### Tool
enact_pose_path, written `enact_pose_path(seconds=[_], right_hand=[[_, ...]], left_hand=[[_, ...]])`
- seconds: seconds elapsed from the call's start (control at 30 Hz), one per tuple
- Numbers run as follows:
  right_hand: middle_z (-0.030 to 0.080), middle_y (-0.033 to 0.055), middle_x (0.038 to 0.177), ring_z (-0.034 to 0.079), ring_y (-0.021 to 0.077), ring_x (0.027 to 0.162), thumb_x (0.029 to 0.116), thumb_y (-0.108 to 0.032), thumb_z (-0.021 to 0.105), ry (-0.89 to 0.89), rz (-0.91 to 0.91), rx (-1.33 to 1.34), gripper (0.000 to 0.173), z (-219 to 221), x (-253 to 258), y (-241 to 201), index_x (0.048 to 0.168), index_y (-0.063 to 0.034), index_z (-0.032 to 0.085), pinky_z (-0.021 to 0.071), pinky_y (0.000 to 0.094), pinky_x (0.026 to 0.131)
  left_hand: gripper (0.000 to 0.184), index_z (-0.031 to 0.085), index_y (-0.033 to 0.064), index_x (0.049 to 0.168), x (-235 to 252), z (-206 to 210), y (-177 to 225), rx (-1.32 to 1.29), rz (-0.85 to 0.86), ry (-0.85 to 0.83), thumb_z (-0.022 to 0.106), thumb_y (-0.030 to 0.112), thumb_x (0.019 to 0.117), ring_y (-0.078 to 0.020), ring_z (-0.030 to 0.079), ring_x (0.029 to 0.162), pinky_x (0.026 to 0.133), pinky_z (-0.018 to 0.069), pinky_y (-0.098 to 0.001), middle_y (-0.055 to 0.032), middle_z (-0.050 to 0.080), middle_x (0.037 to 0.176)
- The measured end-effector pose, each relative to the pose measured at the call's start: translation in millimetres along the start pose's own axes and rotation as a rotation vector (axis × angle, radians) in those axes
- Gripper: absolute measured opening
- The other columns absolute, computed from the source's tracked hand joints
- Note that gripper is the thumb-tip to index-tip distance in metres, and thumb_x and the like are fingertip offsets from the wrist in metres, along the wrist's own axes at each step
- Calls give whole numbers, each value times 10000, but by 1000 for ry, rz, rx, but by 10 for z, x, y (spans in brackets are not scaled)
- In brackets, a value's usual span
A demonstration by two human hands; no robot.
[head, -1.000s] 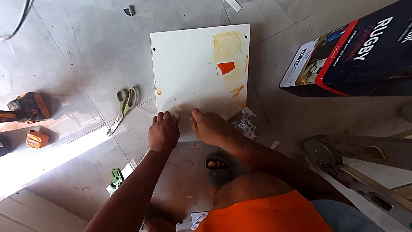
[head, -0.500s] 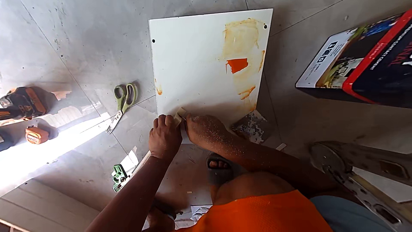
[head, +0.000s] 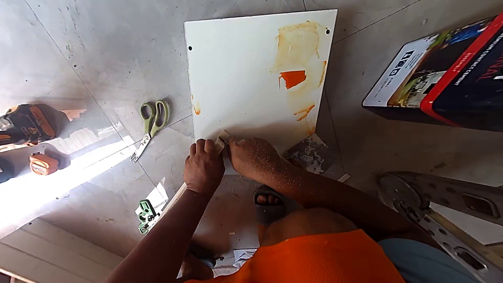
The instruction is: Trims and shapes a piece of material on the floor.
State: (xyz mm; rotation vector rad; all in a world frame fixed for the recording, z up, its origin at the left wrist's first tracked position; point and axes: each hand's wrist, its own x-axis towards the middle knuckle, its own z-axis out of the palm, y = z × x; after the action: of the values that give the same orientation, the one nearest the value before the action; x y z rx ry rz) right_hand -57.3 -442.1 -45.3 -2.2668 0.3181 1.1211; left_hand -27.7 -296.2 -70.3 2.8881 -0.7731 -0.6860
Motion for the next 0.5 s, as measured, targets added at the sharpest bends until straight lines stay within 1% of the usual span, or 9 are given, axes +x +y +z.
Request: enact_pose_path(seconds=[0.13,0.27,0.4,0.5], right_hand=[[691,160,871,716,369,866,1100,-295,421,25,-16,-12,326,9,1,16,1205,-45,602,551,520,686],[681,161,851,714,372,855,1098,-284,413,1,-34,-39,315,-23,20,21,1189,-45,596,547,519,679],[681,167,877,715,376,880,1090,-262,413,-47,-20,-23,297,-66,45,3,1181,-41,589,551,533,685],[684,171,929,712,375,925,1081,-225,414,-105,7,-1,287,-108,57,-33,1234,-40,570,555,534,715]], left_hand=[[212,603,-26,973,-3,8,-1,1,13,15,649,181,972,-425,670,991,683,554,-534,-222,647,1056],[203,595,-15,944,-9,19,-5,6,22,45,655,178,963,-416,676,966,658,554,-521,-213,648,1025],[199,597,-10,939,-12,25,-14,-2,29,56,663,177,953,-413,680,965,654,554,-526,-213,650,1020],[210,591,-11,939,-21,31,-12,-8,28,72,657,187,959,-418,678,953,650,549,-527,-214,650,1022]])
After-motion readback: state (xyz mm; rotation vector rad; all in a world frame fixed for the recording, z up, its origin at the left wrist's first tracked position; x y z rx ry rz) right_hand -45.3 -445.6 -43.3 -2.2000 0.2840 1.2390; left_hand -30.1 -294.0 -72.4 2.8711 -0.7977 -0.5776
